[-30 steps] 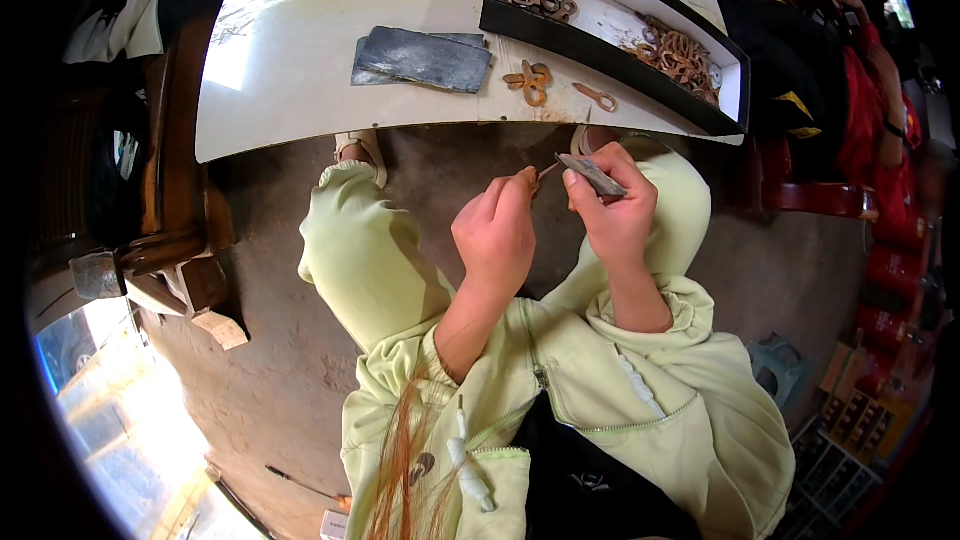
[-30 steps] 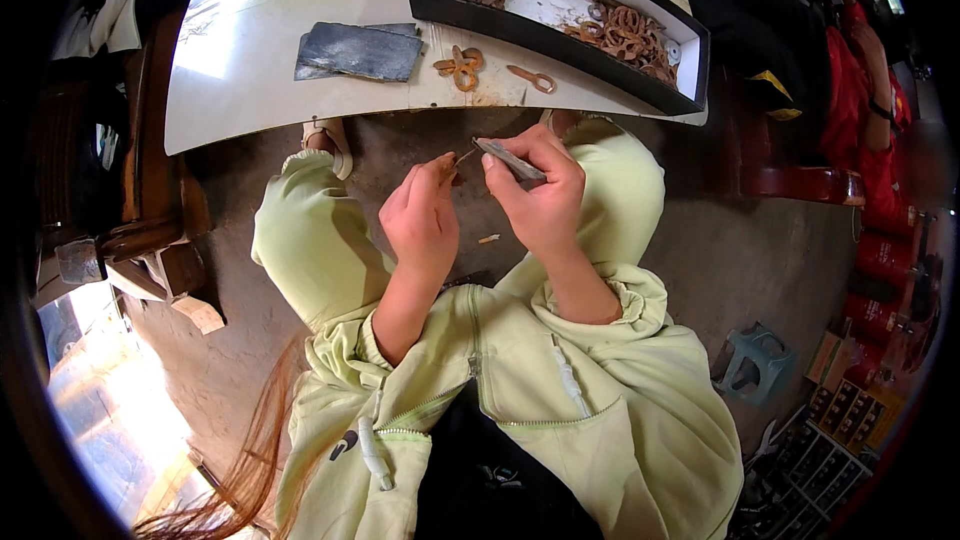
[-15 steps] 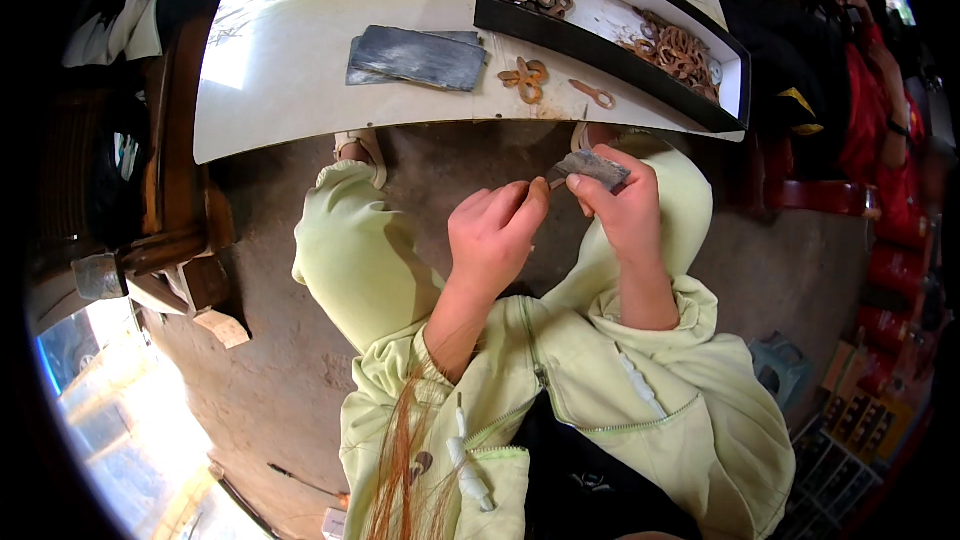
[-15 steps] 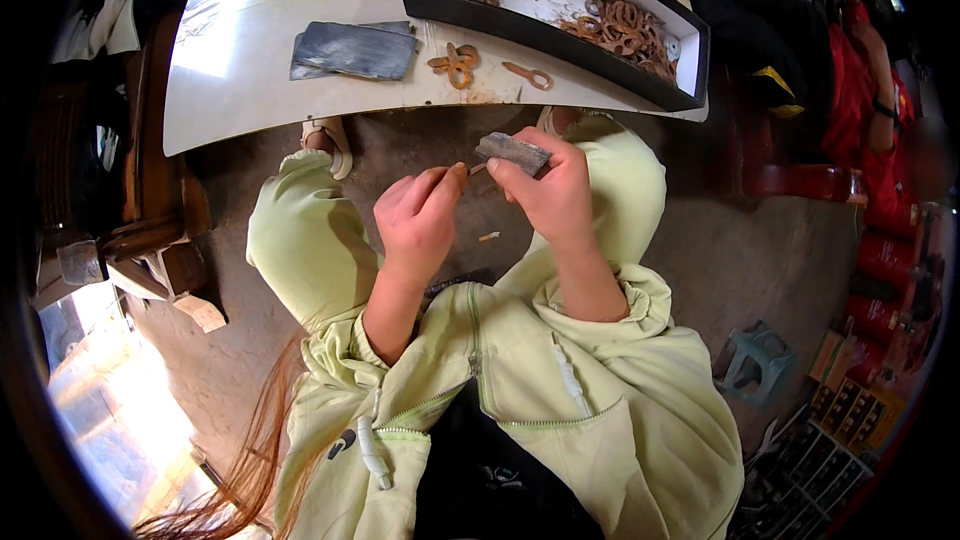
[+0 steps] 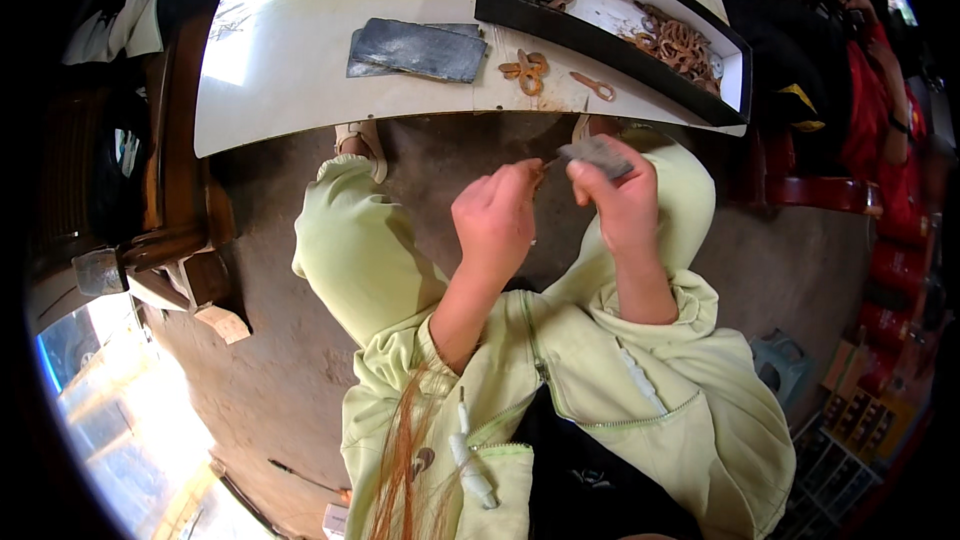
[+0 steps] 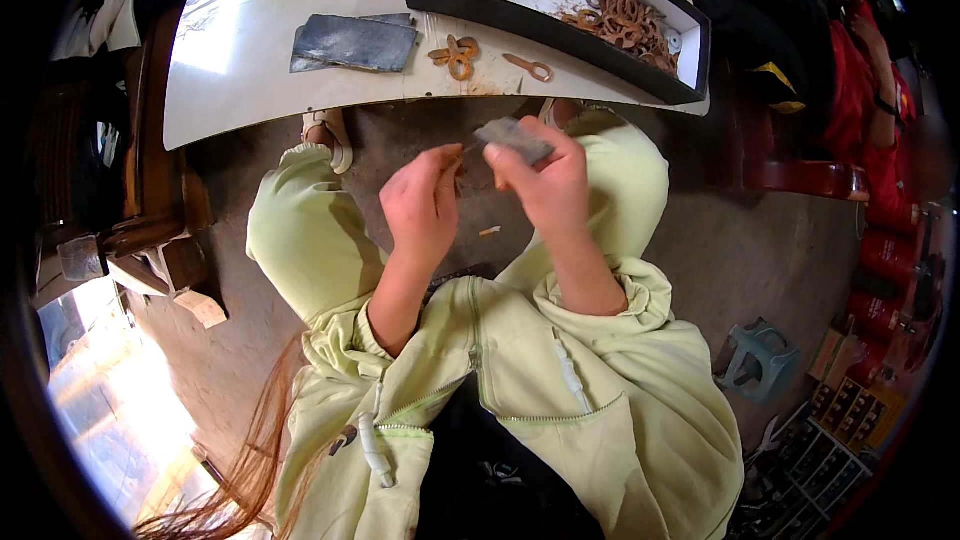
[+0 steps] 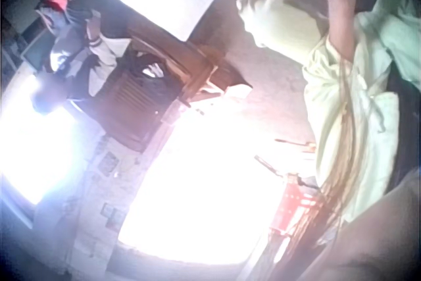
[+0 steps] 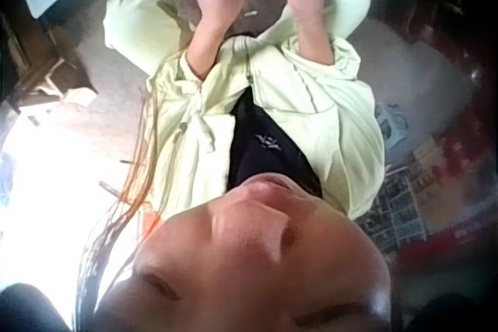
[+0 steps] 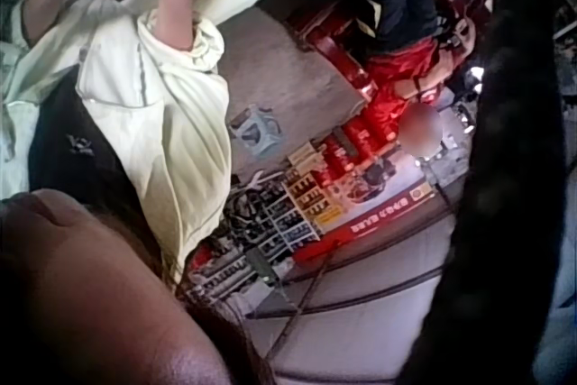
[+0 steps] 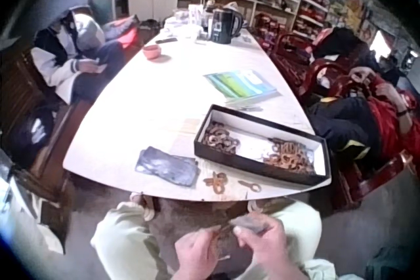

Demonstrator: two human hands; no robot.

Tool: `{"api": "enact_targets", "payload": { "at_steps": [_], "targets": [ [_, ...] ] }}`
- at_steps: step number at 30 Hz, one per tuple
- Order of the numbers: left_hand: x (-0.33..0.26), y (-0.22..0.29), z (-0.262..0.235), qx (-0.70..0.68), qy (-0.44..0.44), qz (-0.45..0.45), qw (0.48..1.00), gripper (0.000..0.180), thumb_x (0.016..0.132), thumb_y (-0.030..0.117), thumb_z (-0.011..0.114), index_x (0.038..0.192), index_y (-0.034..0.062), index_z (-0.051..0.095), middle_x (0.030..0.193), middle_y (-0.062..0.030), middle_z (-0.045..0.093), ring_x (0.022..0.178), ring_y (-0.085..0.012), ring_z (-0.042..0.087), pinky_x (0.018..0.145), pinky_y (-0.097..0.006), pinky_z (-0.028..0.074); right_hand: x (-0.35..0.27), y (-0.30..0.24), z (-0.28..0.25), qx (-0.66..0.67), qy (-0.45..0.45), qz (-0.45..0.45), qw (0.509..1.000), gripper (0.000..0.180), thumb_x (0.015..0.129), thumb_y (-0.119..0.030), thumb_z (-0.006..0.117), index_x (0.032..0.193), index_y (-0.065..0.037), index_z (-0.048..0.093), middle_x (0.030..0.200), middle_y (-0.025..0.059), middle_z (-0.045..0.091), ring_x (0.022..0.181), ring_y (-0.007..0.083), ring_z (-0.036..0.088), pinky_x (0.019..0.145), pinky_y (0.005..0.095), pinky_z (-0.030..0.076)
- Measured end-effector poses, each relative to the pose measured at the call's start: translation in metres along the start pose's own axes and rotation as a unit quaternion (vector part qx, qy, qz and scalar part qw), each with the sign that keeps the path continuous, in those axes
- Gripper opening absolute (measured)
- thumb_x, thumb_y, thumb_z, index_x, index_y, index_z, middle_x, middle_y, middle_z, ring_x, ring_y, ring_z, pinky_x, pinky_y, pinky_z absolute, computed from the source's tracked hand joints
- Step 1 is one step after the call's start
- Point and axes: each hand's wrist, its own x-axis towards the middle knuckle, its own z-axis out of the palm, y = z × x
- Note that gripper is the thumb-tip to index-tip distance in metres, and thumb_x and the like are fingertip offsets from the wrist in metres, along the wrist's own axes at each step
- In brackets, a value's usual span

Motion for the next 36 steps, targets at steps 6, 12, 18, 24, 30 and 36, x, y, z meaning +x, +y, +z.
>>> {"api": "enact_targets", "payload": {
  "at_steps": [6,12,18,24,30,36],
  "targets": [
    [-0.001,0.003,-0.001,-0.065,0.012,-0.009,0.998,0.011,0.083,-0.005,0.059,0.093,-0.0009,0.062,0.072,-0.0086,0.064,0.055,-0.0170,0.060,0.050,-0.026,0.046,-0.001,0.003,-0.001,0.136,0.010,0.002,0.991,0.014,0.082,-0.001,0.066,0.094,0.002,0.061,0.081,0.0039,0.063,0.071,0.0095,0.060,0.065,0.0228,0.049],
    [0.000,0.003,-0.002,-0.065,0.024,-0.008,0.998,0.012,0.083,-0.004,0.059,0.094,-0.0012,0.062,0.073,-0.0091,0.065,0.056,-0.0167,0.060,0.050,-0.025,0.046,-0.003,0.003,0.004,0.082,0.020,-0.044,0.995,0.015,0.083,0.001,0.065,0.097,0.005,0.060,0.092,0.0097,0.067,0.082,0.0101,0.062,0.075,0.0236,0.051],
    [0.000,0.005,-0.001,-0.061,0.034,-0.014,0.997,0.016,0.077,-0.002,0.064,0.092,0.0024,0.063,0.074,-0.0075,0.063,0.056,-0.0219,0.057,0.050,-0.030,0.044,-0.002,0.000,0.009,0.066,0.021,-0.055,0.996,0.013,0.083,0.002,0.063,0.095,0.005,0.061,0.091,0.0081,0.066,0.081,0.0093,0.062,0.073,0.0224,0.050],
    [-0.001,0.003,-0.001,-0.074,0.023,-0.024,0.997,0.017,0.074,-0.001,0.064,0.090,0.0044,0.064,0.074,-0.0053,0.062,0.055,-0.0231,0.055,0.048,-0.032,0.043,-0.001,0.001,0.005,-0.014,0.010,-0.083,0.996,0.009,0.081,0.004,0.061,0.090,0.004,0.063,0.083,0.0026,0.063,0.075,0.0067,0.059,0.067,0.0196,0.047],
    [0.003,0.007,-0.007,0.001,-0.001,0.035,0.999,0.014,0.077,-0.004,0.060,0.089,0.0009,0.064,0.074,-0.0080,0.063,0.055,-0.0214,0.058,0.051,-0.030,0.046,0.000,0.000,0.001,-0.013,0.009,-0.033,0.999,0.009,0.082,0.002,0.062,0.090,0.004,0.064,0.083,0.0022,0.062,0.073,0.0046,0.056,0.064,0.0183,0.045],
    [-0.003,0.006,0.005,-0.047,0.040,-0.039,0.997,0.017,0.074,-0.002,0.063,0.089,0.0039,0.063,0.073,-0.0075,0.062,0.055,-0.0230,0.057,0.051,-0.030,0.045,0.002,0.004,0.003,-0.049,0.024,-0.061,0.997,0.009,0.081,0.000,0.063,0.090,0.002,0.066,0.080,0.0007,0.061,0.072,0.0039,0.055,0.063,0.0182,0.044]
  ]
}}
